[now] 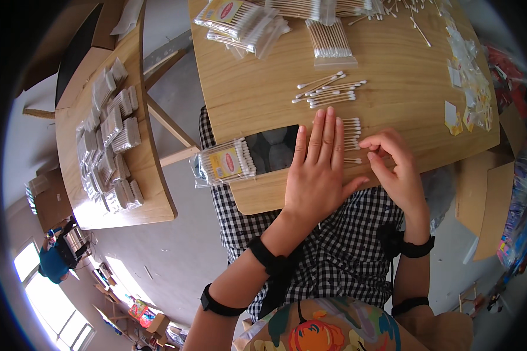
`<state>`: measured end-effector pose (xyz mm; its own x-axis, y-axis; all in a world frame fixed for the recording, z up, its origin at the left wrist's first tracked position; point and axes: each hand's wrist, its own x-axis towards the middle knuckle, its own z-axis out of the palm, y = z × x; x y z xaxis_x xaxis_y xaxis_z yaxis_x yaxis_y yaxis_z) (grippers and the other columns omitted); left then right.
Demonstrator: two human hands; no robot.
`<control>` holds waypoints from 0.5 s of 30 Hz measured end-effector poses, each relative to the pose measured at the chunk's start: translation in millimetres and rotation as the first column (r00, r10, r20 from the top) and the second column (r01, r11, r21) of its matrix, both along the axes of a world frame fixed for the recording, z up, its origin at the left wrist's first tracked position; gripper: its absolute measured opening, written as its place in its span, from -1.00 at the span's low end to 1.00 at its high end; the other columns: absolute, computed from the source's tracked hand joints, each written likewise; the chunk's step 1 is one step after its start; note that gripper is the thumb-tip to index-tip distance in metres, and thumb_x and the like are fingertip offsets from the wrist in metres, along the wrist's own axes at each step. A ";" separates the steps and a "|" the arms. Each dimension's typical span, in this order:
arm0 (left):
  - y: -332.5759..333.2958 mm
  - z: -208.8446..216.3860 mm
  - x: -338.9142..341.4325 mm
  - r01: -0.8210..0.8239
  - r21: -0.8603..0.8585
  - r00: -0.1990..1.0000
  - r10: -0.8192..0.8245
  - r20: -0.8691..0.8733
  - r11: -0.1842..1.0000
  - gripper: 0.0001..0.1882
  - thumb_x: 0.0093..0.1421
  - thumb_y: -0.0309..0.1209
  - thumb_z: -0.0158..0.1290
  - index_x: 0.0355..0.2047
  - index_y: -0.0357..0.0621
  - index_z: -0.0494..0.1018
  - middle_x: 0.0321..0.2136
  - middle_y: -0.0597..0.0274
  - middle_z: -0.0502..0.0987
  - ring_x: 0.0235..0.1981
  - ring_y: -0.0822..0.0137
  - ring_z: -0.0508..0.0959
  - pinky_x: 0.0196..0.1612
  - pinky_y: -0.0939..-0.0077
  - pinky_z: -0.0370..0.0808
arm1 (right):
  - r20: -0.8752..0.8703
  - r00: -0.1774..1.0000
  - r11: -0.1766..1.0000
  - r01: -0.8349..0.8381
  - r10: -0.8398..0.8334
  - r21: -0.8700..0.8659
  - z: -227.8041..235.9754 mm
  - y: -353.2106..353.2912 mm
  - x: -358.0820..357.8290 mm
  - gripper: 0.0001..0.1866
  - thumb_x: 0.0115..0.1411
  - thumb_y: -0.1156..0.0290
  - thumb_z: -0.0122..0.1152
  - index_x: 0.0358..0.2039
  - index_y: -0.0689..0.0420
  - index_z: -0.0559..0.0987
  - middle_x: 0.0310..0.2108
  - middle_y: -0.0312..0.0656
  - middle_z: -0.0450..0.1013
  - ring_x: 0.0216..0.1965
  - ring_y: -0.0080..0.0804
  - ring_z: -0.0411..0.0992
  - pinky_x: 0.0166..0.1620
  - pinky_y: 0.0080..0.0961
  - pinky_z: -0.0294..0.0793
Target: The recorder is manually counting and arranging cotton swabs on a desk and placing them into small plastic bags.
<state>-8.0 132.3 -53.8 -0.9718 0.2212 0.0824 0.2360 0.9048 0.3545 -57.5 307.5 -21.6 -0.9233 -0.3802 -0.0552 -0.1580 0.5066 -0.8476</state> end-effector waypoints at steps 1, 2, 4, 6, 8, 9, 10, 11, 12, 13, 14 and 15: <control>-0.1 -0.1 0.0 0.000 0.004 1.000 0.000 0.001 1.000 0.12 0.20 0.34 -0.08 0.37 -0.52 0.08 0.44 -0.27 0.03 0.50 -0.07 -0.01 0.46 -0.08 -0.04 | -0.002 1.000 1.000 -0.001 0.001 0.001 0.1 -0.3 -0.1 -0.78 0.16 0.72 0.11 -0.21 0.18 0.56 -0.30 -0.21 0.44 -0.24 -0.37 0.47 -0.13 -0.48 0.49; -0.2 -0.2 -0.2 0.001 0.006 1.000 -0.001 0.001 1.000 0.12 0.19 0.34 -0.08 0.37 -0.52 0.08 0.44 -0.27 0.03 0.50 -0.07 -0.01 0.46 -0.07 -0.04 | -0.004 1.000 1.000 -0.003 0.003 0.002 0.0 -0.5 -0.3 -0.78 0.16 0.72 0.11 -0.21 0.17 0.56 -0.30 -0.21 0.44 -0.24 -0.37 0.47 -0.13 -0.48 0.49; 0.2 -0.1 0.0 0.000 0.004 1.000 0.000 0.002 1.000 0.12 0.19 0.34 -0.07 0.37 -0.52 0.08 0.44 -0.27 0.03 0.50 -0.07 -0.01 0.46 -0.07 -0.04 | -0.019 1.000 1.000 -0.022 0.022 0.014 -1.4 0.9 -0.6 -0.79 0.15 0.72 0.11 -0.22 0.18 0.55 -0.30 -0.21 0.44 -0.24 -0.37 0.47 -0.13 -0.48 0.48; 0.2 0.2 0.0 0.000 0.002 1.000 0.000 0.003 1.000 0.13 0.18 0.34 -0.07 0.37 -0.52 0.08 0.44 -0.27 0.03 0.50 -0.07 -0.01 0.46 -0.07 -0.04 | -0.044 0.998 0.998 -0.053 0.055 0.044 -3.1 4.0 -1.1 -0.79 0.15 0.72 0.11 -0.23 0.18 0.55 -0.31 -0.21 0.44 -0.25 -0.37 0.47 -0.15 -0.48 0.49; 0.2 -0.4 0.2 -0.002 0.007 1.000 0.002 0.002 1.000 0.13 0.18 0.34 -0.06 0.37 -0.52 0.07 0.44 -0.27 0.02 0.50 -0.07 -0.02 0.46 -0.07 -0.04 | -0.040 0.999 0.999 -0.033 0.033 0.010 -4.5 2.6 -0.6 -0.78 0.16 0.72 0.11 -0.21 0.17 0.56 -0.30 -0.21 0.44 -0.25 -0.37 0.46 -0.16 -0.49 0.49; 0.3 -1.0 0.6 -0.005 0.011 1.000 0.005 0.001 1.000 0.13 0.18 0.34 -0.06 0.37 -0.52 0.07 0.44 -0.27 0.02 0.50 -0.07 -0.02 0.46 -0.07 -0.04 | -0.038 0.999 1.000 -0.023 0.022 -0.008 -4.5 1.5 -0.7 -0.77 0.16 0.72 0.11 -0.20 0.17 0.56 -0.30 -0.21 0.44 -0.25 -0.38 0.46 -0.17 -0.49 0.49; 0.4 -1.3 0.6 -0.008 0.015 1.000 0.008 -0.001 1.000 0.13 0.18 0.34 -0.06 0.37 -0.52 0.07 0.44 -0.27 0.02 0.50 -0.07 -0.02 0.46 -0.07 -0.04 | -0.025 1.000 1.000 -0.016 0.016 -0.003 -2.9 0.7 -1.0 -0.76 0.16 0.72 0.11 -0.18 0.17 0.57 -0.30 -0.21 0.44 -0.25 -0.38 0.46 -0.16 -0.49 0.49; 0.3 -1.2 0.4 -0.006 0.010 1.000 0.006 -0.003 1.000 0.13 0.18 0.33 -0.06 0.37 -0.52 0.07 0.44 -0.27 0.02 0.50 -0.07 -0.02 0.46 -0.07 -0.04 | -0.012 1.000 1.000 -0.009 0.009 0.001 -0.2 -0.2 -1.2 -0.74 0.16 0.72 0.11 -0.17 0.16 0.58 -0.29 -0.21 0.44 -0.25 -0.38 0.46 -0.16 -0.49 0.49; 0.4 -1.2 0.4 -0.004 0.006 1.000 0.004 -0.005 1.000 0.13 0.18 0.33 -0.06 0.37 -0.52 0.07 0.44 -0.27 0.02 0.50 -0.07 -0.02 0.46 -0.07 -0.04 | 0.001 1.000 1.000 -0.002 0.002 0.006 1.2 -0.8 -1.1 -0.73 0.16 0.72 0.11 -0.16 0.16 0.58 -0.29 -0.21 0.44 -0.25 -0.38 0.46 -0.16 -0.49 0.49; 0.3 -1.1 0.4 -0.002 0.001 1.000 0.002 -0.006 1.000 0.13 0.18 0.33 -0.06 0.38 -0.52 0.06 0.44 -0.27 0.02 0.50 -0.07 -0.02 0.46 -0.07 -0.04 | -0.010 1.000 1.000 -0.007 0.007 0.008 0.9 -1.5 -1.2 -0.72 0.16 0.72 0.11 -0.15 0.16 0.58 -0.28 -0.21 0.44 -0.25 -0.39 0.46 -0.16 -0.49 0.49; 0.1 -1.0 0.4 -0.003 0.002 1.000 0.003 -0.005 1.000 0.13 0.18 0.33 -0.06 0.38 -0.52 0.06 0.44 -0.27 0.02 0.50 -0.07 -0.02 0.46 -0.07 -0.04 | -0.022 1.000 1.000 -0.012 0.013 0.010 0.3 -2.2 -1.6 -0.71 0.16 0.72 0.11 -0.14 0.15 0.59 -0.28 -0.21 0.44 -0.25 -0.39 0.46 -0.16 -0.49 0.49; 0.2 -0.8 0.5 -0.004 0.003 1.000 0.004 -0.004 1.000 0.13 0.18 0.32 -0.05 0.38 -0.52 0.06 0.44 -0.27 0.02 0.50 -0.07 -0.03 0.46 -0.06 -0.05 | -0.033 0.999 1.000 -0.017 0.018 0.013 0.0 -2.5 -1.6 -0.70 0.16 0.73 0.11 -0.13 0.15 0.59 -0.28 -0.21 0.44 -0.25 -0.39 0.46 -0.16 -0.49 0.49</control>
<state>-7.5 132.6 -54.5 -0.9722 0.2172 0.0870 0.2340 0.9044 0.3567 -59.1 305.0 -21.6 -0.9179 -0.3958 -0.0297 -0.1946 0.5140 -0.8354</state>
